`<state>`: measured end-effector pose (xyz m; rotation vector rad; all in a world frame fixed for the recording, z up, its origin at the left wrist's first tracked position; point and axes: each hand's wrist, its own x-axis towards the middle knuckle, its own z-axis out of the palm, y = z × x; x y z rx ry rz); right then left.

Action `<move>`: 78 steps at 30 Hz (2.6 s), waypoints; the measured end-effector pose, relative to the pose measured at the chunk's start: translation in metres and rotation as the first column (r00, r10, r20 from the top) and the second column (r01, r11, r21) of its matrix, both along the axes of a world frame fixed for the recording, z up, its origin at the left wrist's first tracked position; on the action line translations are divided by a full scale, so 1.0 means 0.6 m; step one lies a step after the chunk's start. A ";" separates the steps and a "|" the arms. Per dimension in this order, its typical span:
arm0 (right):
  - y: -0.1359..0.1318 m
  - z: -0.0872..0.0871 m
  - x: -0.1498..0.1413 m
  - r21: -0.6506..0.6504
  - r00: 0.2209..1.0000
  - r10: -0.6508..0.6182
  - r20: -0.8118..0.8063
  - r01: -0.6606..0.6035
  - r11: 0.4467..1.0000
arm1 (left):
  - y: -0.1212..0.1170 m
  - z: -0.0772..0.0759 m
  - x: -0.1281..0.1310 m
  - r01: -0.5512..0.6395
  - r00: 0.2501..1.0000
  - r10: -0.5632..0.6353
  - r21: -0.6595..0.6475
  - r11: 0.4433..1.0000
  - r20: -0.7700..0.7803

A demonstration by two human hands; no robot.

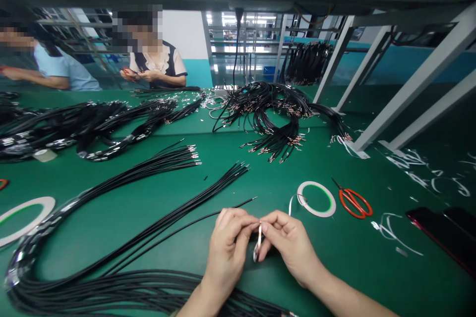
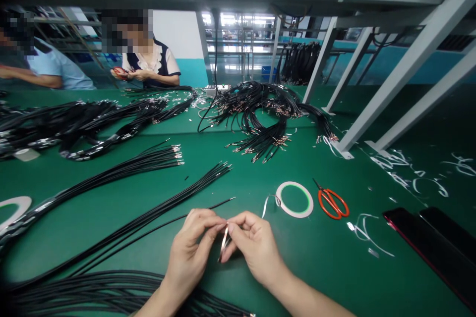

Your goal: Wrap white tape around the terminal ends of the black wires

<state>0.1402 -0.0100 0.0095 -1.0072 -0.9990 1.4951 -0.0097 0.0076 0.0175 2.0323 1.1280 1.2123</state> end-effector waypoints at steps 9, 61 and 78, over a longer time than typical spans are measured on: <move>-0.001 0.003 0.004 0.029 1.000 0.016 0.025 -0.017 0.999 | 0.004 0.000 -0.001 0.014 0.999 -0.011 0.049 0.999 -0.052; 0.000 -0.003 0.016 0.138 0.939 0.016 0.345 -0.067 0.988 | 0.007 -0.004 -0.006 -0.006 0.997 0.008 0.020 1.000 -0.082; 0.016 -0.013 0.013 -0.021 0.976 -0.129 0.178 0.135 0.991 | 0.042 -0.026 -0.013 -0.278 0.795 0.254 0.042 0.960 -0.551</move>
